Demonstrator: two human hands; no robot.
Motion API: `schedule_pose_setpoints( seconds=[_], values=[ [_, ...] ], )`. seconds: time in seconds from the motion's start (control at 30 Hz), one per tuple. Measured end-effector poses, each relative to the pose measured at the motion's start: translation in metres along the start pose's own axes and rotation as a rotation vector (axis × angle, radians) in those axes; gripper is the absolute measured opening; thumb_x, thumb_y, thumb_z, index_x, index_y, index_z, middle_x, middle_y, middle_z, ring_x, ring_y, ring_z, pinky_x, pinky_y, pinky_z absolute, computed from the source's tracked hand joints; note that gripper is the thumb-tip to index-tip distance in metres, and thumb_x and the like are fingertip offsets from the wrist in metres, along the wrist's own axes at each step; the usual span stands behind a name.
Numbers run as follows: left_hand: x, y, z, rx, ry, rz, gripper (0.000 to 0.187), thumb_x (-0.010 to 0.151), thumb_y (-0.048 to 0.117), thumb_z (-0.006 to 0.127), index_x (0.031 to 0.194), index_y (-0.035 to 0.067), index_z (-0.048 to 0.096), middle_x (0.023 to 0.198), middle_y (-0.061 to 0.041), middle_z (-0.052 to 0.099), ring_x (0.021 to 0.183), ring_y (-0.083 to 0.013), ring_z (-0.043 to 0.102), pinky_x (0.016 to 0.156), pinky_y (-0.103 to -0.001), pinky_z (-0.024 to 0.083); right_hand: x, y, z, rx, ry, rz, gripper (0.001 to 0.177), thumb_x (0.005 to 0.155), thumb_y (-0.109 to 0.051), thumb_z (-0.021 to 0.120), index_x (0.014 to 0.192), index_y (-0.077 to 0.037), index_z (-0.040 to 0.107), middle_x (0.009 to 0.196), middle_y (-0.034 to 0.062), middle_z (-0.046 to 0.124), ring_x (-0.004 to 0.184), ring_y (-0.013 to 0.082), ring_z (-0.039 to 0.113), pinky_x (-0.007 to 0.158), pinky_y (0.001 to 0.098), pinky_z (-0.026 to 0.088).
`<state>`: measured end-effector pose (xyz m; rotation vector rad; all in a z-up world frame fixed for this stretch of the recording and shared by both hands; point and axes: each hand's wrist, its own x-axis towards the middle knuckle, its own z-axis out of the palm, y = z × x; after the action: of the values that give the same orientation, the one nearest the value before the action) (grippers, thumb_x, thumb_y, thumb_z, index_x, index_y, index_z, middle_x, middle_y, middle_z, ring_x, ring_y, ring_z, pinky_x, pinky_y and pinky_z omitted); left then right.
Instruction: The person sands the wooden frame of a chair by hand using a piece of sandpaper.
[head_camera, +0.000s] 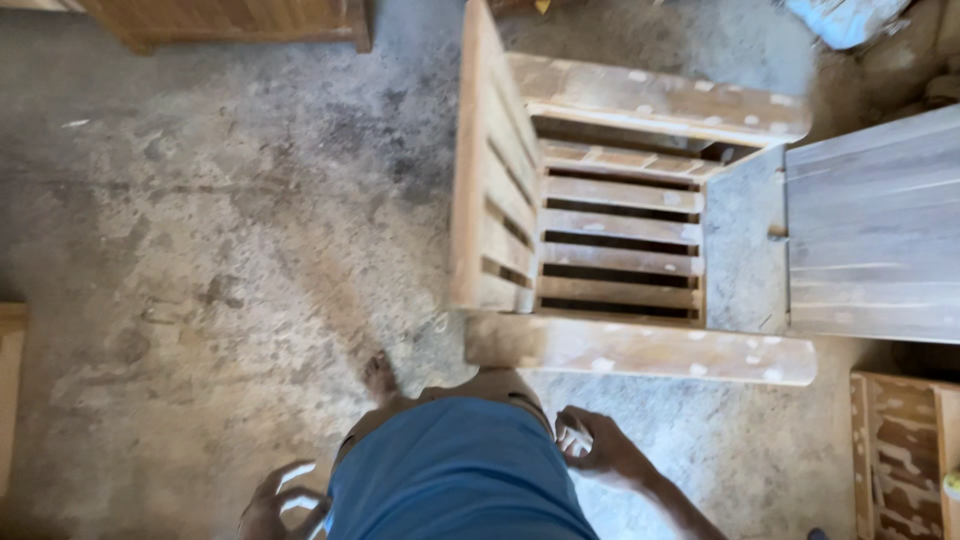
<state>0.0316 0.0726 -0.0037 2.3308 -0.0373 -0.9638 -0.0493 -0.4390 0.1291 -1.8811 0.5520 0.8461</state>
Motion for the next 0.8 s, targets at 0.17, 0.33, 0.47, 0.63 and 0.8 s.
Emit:
schedule_pose_setpoints(
  seconds=[0.17,0.33,0.47,0.63,0.8],
  values=[
    [-0.005,-0.057,-0.043,-0.068,-0.019,0.024,0.015,0.072,0.028,0.089,0.073,0.013,0.086,0.134,-0.005,0.067,0.131,-0.0271,0.058,0.111,-0.044,0.045,0.001,-0.028,0.055,-0.312,0.073,0.208,0.017,0.080,-0.016,0.075,0.092,-0.012,0.063,0.078,0.0050,0.072,0.070,0.0206,0.068,0.067,0.0367,0.059],
    [-0.046,-0.098,0.002,-0.062,-0.122,-0.069,0.024,0.068,0.035,0.093,0.067,0.014,0.082,0.120,-0.003,0.072,0.121,-0.0200,0.065,0.110,-0.035,0.050,0.039,-0.025,0.081,-0.483,0.199,0.044,0.022,0.076,-0.019,0.072,0.096,-0.017,0.062,0.074,0.0050,0.072,0.062,0.0191,0.068,0.062,0.0367,0.059],
    [-0.002,-0.106,-0.024,-0.030,-0.102,0.000,0.021,0.071,0.035,0.087,0.068,0.016,0.081,0.126,-0.004,0.070,0.122,-0.0222,0.063,0.107,-0.038,0.049,0.040,0.024,0.099,-0.499,0.154,0.019,0.028,0.074,-0.022,0.078,0.097,-0.017,0.064,0.078,0.0055,0.073,0.069,0.0197,0.070,0.069,0.0373,0.060],
    [0.078,-0.088,-0.086,0.269,-0.597,0.097,0.027,0.079,0.043,0.076,0.072,0.017,0.077,0.123,-0.007,0.073,0.116,-0.0218,0.068,0.104,-0.040,0.053,0.026,0.046,0.100,-0.369,0.297,0.006,0.019,0.079,-0.023,0.076,0.089,-0.010,0.067,0.084,0.0075,0.075,0.079,0.0201,0.074,0.077,0.0387,0.061],
    [0.157,-0.100,-0.165,0.595,-0.489,-0.046,0.049,0.097,0.054,0.064,0.133,0.020,0.061,0.138,-0.006,0.064,0.126,-0.0229,0.064,0.122,-0.051,0.032,0.127,-0.058,0.059,-0.235,0.407,-0.238,0.048,0.110,-0.039,0.037,0.104,-0.003,0.067,0.097,0.0121,0.072,0.098,0.0245,0.069,0.093,0.0368,0.053]
  ],
)
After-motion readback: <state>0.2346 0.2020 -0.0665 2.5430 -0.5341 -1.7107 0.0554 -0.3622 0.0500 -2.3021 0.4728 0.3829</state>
